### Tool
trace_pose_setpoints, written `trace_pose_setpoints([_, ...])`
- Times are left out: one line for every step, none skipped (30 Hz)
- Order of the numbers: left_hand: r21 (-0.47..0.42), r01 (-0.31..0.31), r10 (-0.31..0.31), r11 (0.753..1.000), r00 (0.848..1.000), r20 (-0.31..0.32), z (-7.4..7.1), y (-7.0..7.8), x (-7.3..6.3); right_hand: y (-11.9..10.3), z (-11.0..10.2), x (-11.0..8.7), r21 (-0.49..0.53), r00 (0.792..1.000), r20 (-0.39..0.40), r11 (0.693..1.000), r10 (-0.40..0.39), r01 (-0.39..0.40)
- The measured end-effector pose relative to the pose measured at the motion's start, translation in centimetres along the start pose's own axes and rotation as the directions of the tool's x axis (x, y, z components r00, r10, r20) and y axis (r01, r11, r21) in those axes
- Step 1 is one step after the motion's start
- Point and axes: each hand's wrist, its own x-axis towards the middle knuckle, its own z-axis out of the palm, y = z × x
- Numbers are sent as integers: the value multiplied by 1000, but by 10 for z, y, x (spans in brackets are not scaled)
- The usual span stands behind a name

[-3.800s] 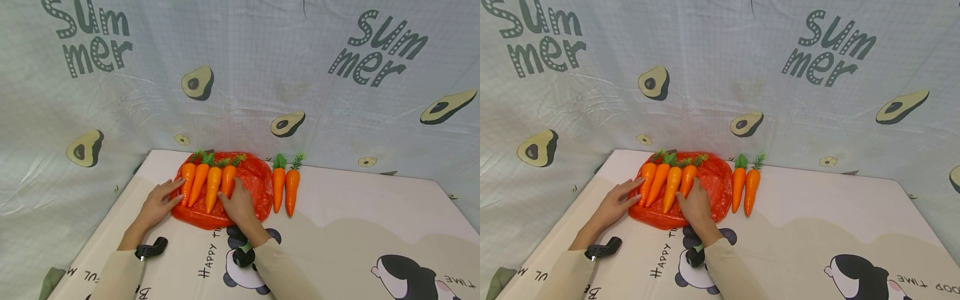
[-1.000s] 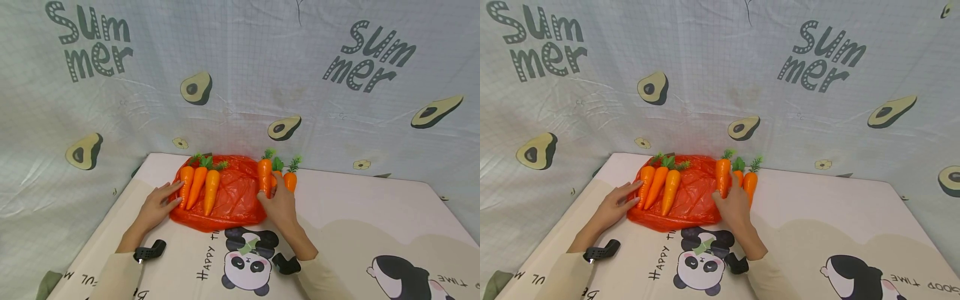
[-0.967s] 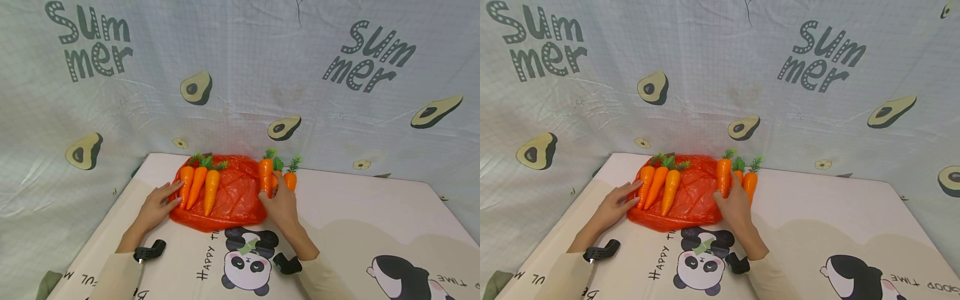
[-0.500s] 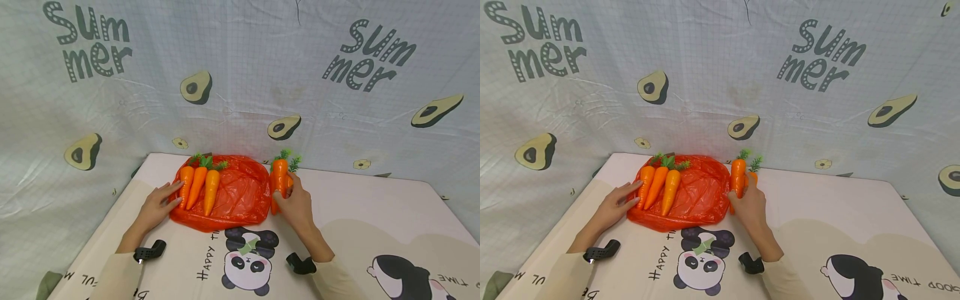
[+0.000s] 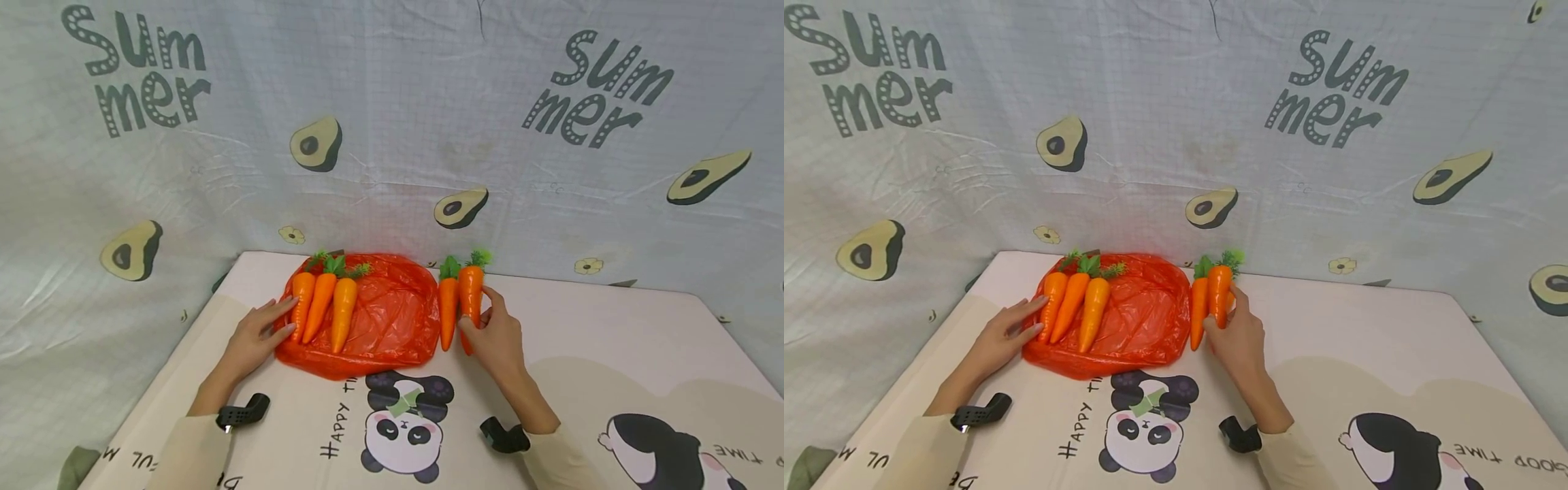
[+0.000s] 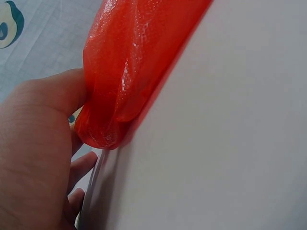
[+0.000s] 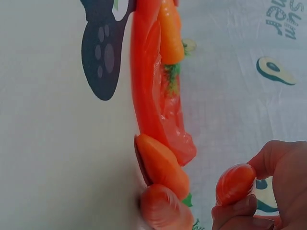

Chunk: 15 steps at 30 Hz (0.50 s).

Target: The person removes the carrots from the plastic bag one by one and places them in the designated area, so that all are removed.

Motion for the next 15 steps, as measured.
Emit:
trace_pose_setpoints([0,3,-3,1000,1000,0,0,0,0,1,0,0,0,1000,2,1000,7,-7])
trace_pose_setpoints([-2,6,-6,1000,1000,1,0,0,0,1,-1,1,1,1000,5,1000,13,-13])
trace_pose_setpoints([-2,7,-7,1000,1000,1,0,0,0,2,-1,1,1,1000,8,1000,21,-21])
trace_pose_setpoints([-1,9,-9,1000,1000,2,0,-1,-1,3,-2,1,3,1000,10,1000,28,-28])
trace_pose_setpoints([0,10,-10,1000,1000,2,0,-1,-1,4,-2,1,3,999,9,999,34,-34])
trace_pose_setpoints([0,10,-10,1000,1000,2,0,-1,-1,5,-3,1,5,999,5,999,35,-35])
trace_pose_setpoints([2,9,-9,1000,1000,2,1,-1,-1,6,-4,1,5,999,1,999,37,-37])
trace_pose_setpoints([2,10,-10,1000,1000,1,1,-2,-1,7,-4,2,4,999,-2,999,37,-37])
trace_pose_setpoints([4,9,-9,1000,1000,1,1,-2,-1,8,-5,2,2,999,-5,999,37,-37])
trace_pose_setpoints([5,9,-9,1000,1000,0,1,-2,0,10,-5,3,0,999,-7,999,38,-38])
trace_pose_setpoints([6,10,-10,1000,1000,0,1,-2,0,11,-6,4,-3,999,-6,999,39,-39])
trace_pose_setpoints([6,9,-9,1000,1000,0,1,-2,0,12,-6,4,-4,999,-4,999,44,-44])
trace_pose_setpoints([7,9,-9,1000,1000,1,1,-2,0,14,-6,5,-7,999,-1,999,51,-51])
trace_pose_setpoints([6,10,-10,1000,1000,1,1,-2,0,15,-6,5,-10,998,2,998,58,-58])
trace_pose_setpoints([6,10,-10,1000,1000,2,1,-2,0,16,-7,6,-11,998,4,998,66,-66])
